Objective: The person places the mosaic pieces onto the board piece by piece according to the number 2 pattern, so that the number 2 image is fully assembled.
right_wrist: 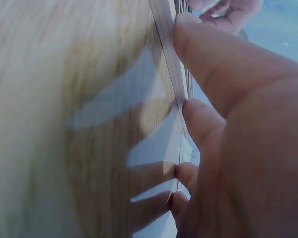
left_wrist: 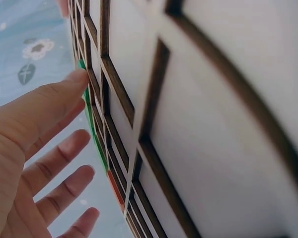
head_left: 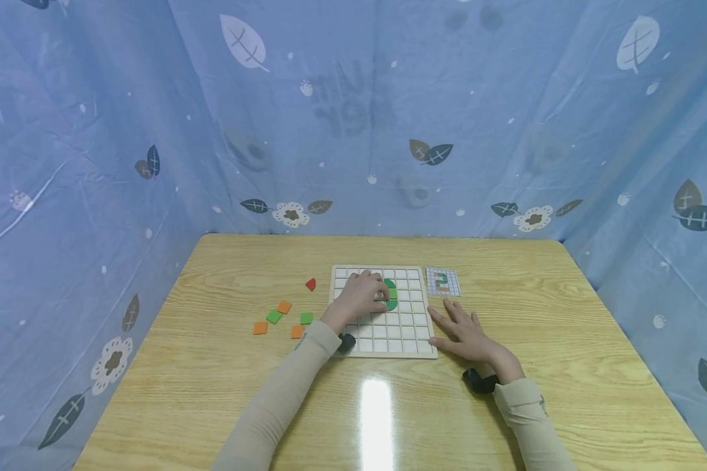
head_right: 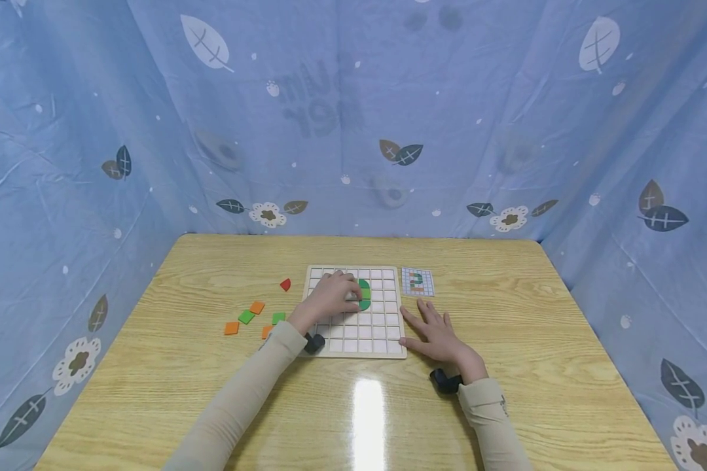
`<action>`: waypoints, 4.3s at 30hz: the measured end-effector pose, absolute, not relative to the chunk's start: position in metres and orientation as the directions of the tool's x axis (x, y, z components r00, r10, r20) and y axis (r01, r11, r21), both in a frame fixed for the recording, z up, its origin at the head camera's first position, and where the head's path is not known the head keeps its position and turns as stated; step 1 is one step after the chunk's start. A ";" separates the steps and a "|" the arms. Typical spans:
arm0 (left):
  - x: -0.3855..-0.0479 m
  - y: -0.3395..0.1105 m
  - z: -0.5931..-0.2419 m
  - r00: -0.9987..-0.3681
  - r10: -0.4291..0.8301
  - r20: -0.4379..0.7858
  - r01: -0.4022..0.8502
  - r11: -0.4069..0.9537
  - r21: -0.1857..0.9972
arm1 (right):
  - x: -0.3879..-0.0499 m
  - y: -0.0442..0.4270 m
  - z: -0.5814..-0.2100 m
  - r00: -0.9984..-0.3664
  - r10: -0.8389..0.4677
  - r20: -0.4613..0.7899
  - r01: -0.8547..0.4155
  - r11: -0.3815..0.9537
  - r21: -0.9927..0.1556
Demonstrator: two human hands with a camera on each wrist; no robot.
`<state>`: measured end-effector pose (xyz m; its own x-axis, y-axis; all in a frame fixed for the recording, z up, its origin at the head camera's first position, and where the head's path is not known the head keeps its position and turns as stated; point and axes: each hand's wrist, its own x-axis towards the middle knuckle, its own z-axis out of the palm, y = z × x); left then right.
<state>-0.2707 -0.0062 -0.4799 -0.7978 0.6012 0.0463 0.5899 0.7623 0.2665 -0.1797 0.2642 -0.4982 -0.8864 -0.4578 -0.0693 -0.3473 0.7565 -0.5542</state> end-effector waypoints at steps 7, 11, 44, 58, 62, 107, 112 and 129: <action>-0.268 -0.009 -0.478 -0.800 0.597 0.059 0.589 0.762 0.271 | -0.180 0.266 -0.500 -0.884 -0.465 -0.054 -0.358 0.745 -0.563; -0.267 -0.013 -0.475 -0.804 0.590 0.073 0.581 0.754 0.306 | -0.181 0.267 -0.501 -0.883 -0.468 -0.050 -0.363 0.745 -0.559; -0.259 -0.075 -0.472 -0.882 0.449 0.140 0.463 0.774 0.432 | -0.180 0.265 -0.497 -0.884 -0.464 -0.057 -0.359 0.752 -0.553; -0.253 -0.101 -0.474 -0.902 0.394 0.176 0.430 0.801 0.416 | -0.179 0.264 -0.498 -0.885 -0.462 -0.049 -0.364 0.756 -0.544; -0.252 -0.108 -0.474 -0.903 0.388 0.183 0.429 0.800 0.420 | -0.179 0.264 -0.498 -0.886 -0.462 -0.049 -0.366 0.758 -0.540; -0.225 -0.186 -0.479 -0.931 0.328 0.160 0.365 0.848 0.384 | -0.180 0.265 -0.500 -0.887 -0.459 -0.053 -0.362 0.762 -0.537; -0.221 -0.195 -0.480 -0.939 0.310 0.146 0.343 0.862 0.374 | -0.180 0.264 -0.499 -0.886 -0.460 -0.056 -0.360 0.760 -0.540; -0.210 -0.217 -0.477 -0.961 0.249 0.121 0.276 0.891 0.359 | -0.180 0.264 -0.498 -0.883 -0.467 -0.046 -0.370 0.753 -0.545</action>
